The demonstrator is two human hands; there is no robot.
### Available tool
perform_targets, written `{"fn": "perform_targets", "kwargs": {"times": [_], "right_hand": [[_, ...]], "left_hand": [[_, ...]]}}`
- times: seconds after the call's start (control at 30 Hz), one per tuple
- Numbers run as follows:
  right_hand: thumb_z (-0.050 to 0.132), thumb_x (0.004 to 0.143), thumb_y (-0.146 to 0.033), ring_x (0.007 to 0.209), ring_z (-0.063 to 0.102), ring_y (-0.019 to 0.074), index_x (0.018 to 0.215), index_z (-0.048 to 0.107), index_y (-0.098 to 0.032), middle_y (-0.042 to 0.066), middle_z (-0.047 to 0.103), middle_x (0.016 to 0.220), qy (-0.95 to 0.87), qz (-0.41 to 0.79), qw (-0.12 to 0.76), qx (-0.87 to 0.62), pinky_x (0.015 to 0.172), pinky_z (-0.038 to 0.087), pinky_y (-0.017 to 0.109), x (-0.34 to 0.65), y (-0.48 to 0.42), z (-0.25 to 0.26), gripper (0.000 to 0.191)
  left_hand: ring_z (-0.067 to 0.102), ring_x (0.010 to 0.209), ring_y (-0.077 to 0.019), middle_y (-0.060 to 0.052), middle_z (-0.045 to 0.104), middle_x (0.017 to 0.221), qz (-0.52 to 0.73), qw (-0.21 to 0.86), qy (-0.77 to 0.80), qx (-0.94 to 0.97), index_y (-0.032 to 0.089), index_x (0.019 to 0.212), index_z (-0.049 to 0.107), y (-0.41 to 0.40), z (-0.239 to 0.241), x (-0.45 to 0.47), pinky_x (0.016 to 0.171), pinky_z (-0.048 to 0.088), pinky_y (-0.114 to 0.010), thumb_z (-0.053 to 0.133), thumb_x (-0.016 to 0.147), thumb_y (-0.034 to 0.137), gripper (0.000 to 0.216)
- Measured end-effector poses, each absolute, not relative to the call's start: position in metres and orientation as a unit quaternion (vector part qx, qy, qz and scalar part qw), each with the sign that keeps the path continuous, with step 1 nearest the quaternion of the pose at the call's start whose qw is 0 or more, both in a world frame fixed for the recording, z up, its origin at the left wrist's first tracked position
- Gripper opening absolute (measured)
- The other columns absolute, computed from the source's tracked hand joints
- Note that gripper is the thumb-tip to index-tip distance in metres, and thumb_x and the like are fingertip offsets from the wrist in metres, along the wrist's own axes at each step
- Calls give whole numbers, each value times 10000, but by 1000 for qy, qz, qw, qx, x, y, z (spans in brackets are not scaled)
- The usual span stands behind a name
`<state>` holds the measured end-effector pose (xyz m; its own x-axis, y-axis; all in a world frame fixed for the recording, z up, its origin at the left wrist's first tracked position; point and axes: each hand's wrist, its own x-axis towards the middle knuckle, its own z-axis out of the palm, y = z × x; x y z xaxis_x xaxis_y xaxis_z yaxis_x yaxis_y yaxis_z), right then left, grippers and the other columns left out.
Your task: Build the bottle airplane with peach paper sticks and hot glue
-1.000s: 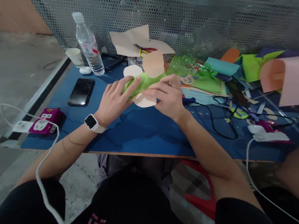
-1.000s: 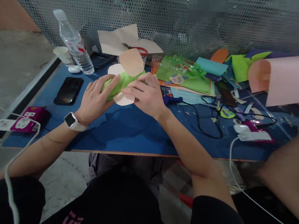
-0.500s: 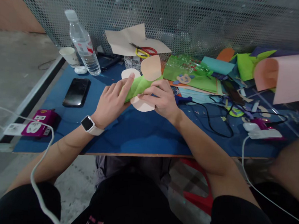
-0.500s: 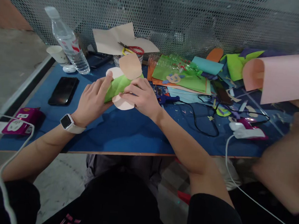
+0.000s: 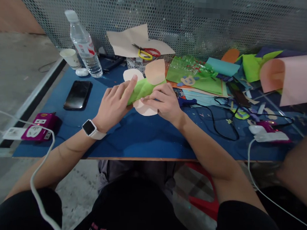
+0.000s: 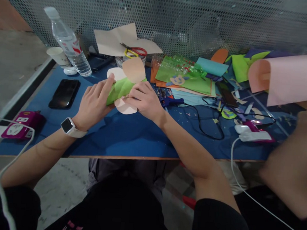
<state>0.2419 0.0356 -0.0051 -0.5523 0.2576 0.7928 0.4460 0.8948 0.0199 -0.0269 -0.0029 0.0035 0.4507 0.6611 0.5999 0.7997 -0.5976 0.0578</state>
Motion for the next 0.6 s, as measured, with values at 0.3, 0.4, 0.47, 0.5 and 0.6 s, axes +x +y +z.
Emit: {"fn": "perform_targets", "kwargs": {"times": [0.3, 0.4, 0.47, 0.5, 0.6], "right_hand": [[655, 1192, -227, 1039, 631, 249, 1163, 857, -323, 29, 749, 1040, -876, -115, 415, -217, 966, 500, 459, 243, 35, -4, 225], [674, 1179, -228, 1064, 626, 256, 1166, 850, -325, 35, 759, 1084, -885, -97, 397, -224, 993, 492, 472, 243, 34, -4, 201], [683, 1170, -208, 1063, 621, 253, 1149, 843, -324, 30, 755, 1087, -886, -90, 394, -226, 989, 480, 465, 242, 33, -5, 199], [685, 1167, -194, 1063, 619, 251, 1137, 838, -324, 26, 754, 1091, -885, -89, 395, -229, 984, 473, 461, 242, 33, -5, 203], [676, 1170, -174, 1069, 618, 248, 1111, 832, -327, 23, 757, 1096, -883, -89, 396, -236, 974, 461, 456, 240, 33, -5, 226]], "left_hand": [[715, 1383, -405, -230, 683, 1663, -279, 132, -436, -845, 225, 1916, 295, -3, 3, -26, 1169, 586, -539, 608, 1184, 370, 809], [712, 1394, -398, -222, 688, 1659, -279, 124, -441, -844, 228, 1910, 315, -4, 4, -25, 1185, 583, -531, 573, 1205, 405, 771], [713, 1399, -394, -219, 690, 1658, -279, 121, -445, -842, 235, 1908, 325, -4, 4, -25, 1189, 583, -524, 561, 1212, 416, 756], [714, 1401, -393, -217, 689, 1660, -279, 120, -446, -842, 239, 1908, 325, -5, 5, -25, 1191, 584, -522, 566, 1210, 412, 759], [719, 1400, -393, -213, 684, 1667, -279, 116, -438, -846, 251, 1914, 315, -5, 5, -25, 1190, 590, -526, 605, 1185, 378, 795]]}}
